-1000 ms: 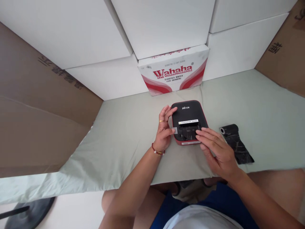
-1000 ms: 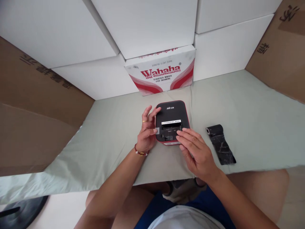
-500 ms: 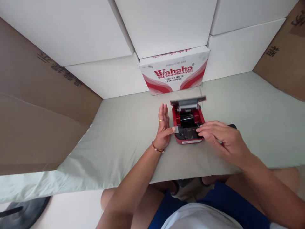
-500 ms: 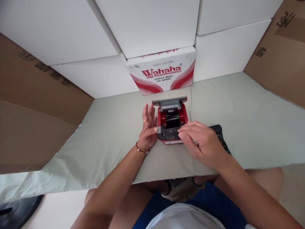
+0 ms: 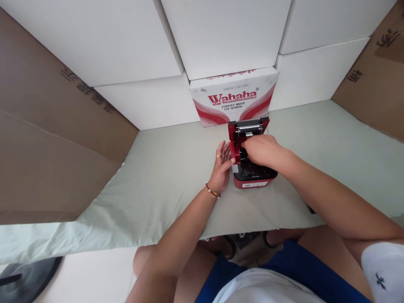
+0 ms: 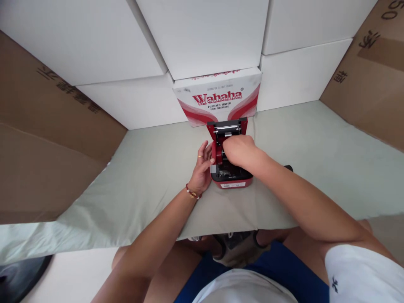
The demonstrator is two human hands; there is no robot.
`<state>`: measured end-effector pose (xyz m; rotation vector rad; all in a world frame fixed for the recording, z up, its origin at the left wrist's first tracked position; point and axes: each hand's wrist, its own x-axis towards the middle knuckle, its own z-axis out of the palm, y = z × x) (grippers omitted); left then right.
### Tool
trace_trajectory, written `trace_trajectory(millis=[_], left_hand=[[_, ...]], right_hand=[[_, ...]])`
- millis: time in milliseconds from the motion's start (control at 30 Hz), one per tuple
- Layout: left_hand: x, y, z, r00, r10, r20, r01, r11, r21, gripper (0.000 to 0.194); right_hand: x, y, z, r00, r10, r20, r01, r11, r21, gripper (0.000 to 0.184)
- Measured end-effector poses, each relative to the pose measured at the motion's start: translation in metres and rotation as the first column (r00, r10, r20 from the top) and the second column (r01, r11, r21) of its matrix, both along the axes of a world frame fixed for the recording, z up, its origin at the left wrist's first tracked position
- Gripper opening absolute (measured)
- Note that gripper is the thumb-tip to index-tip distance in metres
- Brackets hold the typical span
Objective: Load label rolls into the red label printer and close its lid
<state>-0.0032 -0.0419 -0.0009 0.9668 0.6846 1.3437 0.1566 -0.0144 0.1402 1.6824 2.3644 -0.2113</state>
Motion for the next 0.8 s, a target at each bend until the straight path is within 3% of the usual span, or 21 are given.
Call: trace_trajectory(millis=[167, 300, 400, 500, 567, 633, 733, 800], left_hand=[[0.000, 0.002, -0.004, 0.999, 0.024, -0.022, -0.024, 1.000, 0.000, 0.083], [0.000, 0.001, -0.004, 0.999, 0.027, -0.031, -0.027, 1.000, 0.000, 0.082], [0.000, 0.002, -0.004, 0.999, 0.033, -0.022, -0.033, 0.999, -0.004, 0.079], [0.002, 0.003, -0.004, 0.999, 0.037, -0.001, -0.037, 0.999, -0.016, 0.074], [0.002, 0.003, -0.004, 0.999, 0.035, 0.008, -0.035, 0.999, -0.030, 0.071], [0.002, 0.003, -0.003, 0.999, 0.038, 0.012, -0.038, 0.998, -0.040, 0.068], [0.002, 0.001, -0.002, 0.999, 0.050, 0.005, -0.049, 0.998, -0.046, 0.065], [0.001, 0.000, -0.001, 0.998, 0.060, -0.007, -0.061, 0.997, -0.045, 0.063]], right_hand=[[-0.005, -0.001, -0.004, 0.999, -0.036, -0.026, 0.036, 0.999, 0.004, 0.033], [0.003, -0.024, 0.012, 0.996, -0.058, -0.071, 0.061, 0.998, 0.034, 0.039], [0.042, -0.053, 0.034, 0.962, -0.029, -0.272, 0.051, 0.996, 0.073, 0.032], [0.111, -0.067, 0.044, 0.797, 0.029, -0.604, 0.091, 0.982, 0.168, 0.032], [0.150, -0.061, 0.036, 0.784, -0.021, -0.621, 0.187, 0.961, 0.203, 0.040], [0.168, -0.048, 0.015, 0.819, -0.113, -0.563, 0.178, 0.982, 0.061, 0.036], [0.160, -0.034, -0.020, 0.873, -0.169, -0.458, 0.115, 0.983, -0.143, 0.037], [0.152, -0.035, -0.034, 0.867, -0.192, -0.459, 0.135, 0.979, -0.154, 0.048]])
